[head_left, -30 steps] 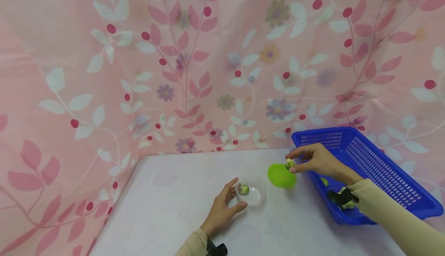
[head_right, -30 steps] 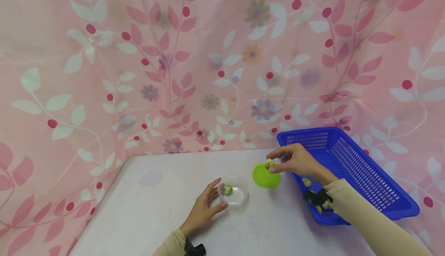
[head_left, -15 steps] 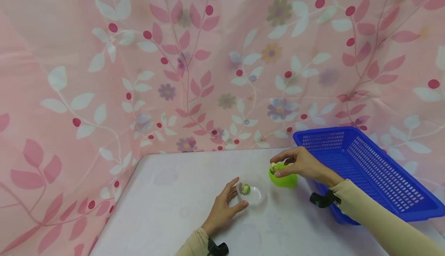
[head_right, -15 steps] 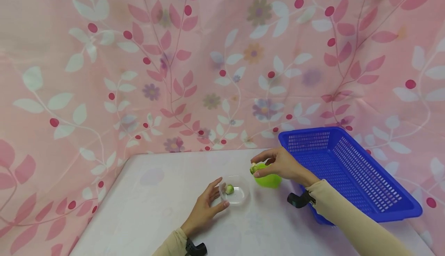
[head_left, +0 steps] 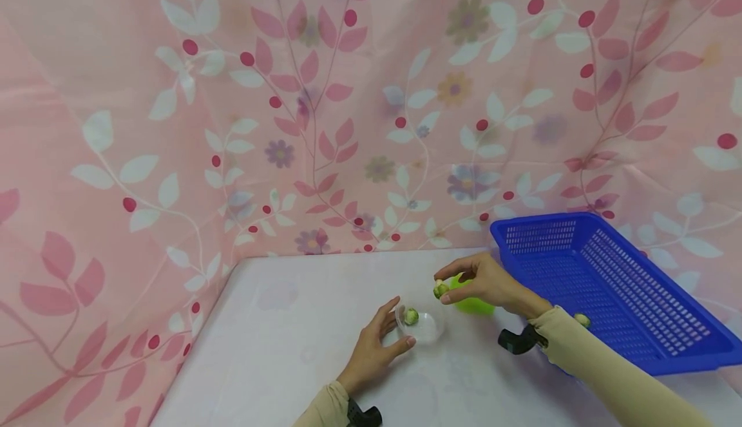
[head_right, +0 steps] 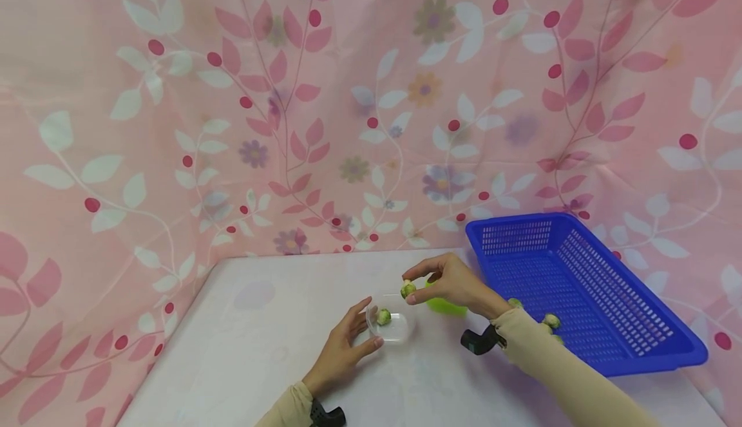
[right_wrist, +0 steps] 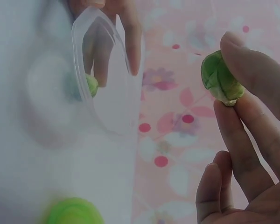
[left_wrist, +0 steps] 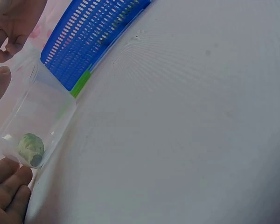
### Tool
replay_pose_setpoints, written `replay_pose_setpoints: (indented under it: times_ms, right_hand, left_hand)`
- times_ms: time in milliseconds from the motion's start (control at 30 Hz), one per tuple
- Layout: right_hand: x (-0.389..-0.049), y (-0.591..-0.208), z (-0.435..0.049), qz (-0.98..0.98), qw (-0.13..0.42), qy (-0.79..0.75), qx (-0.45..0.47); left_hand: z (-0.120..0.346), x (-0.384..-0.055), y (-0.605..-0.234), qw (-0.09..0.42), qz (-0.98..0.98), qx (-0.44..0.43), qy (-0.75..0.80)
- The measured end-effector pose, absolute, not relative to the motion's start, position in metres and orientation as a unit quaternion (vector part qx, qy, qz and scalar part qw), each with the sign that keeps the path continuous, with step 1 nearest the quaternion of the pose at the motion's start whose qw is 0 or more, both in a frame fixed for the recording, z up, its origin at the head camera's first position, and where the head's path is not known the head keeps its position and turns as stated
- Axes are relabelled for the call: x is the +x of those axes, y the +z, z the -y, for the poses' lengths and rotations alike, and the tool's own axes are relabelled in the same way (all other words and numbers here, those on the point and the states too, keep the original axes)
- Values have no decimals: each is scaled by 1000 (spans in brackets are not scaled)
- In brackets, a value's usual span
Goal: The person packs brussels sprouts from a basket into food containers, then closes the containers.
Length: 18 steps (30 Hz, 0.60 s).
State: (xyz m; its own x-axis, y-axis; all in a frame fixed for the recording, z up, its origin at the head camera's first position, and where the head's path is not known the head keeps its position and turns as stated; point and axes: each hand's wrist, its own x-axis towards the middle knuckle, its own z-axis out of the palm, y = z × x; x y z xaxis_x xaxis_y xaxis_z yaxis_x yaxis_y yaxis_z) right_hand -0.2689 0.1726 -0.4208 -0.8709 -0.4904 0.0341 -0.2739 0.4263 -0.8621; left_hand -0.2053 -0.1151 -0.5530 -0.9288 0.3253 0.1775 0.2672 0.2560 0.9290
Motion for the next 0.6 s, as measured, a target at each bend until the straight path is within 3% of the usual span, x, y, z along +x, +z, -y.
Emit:
replay_pose_setpoints:
  times_ms: [600]
  right_hand:
    - [-264,-445,-144,-849,72,-472,-228]
  left_hand:
    - [115,-204,-550,26,-799,187,571]
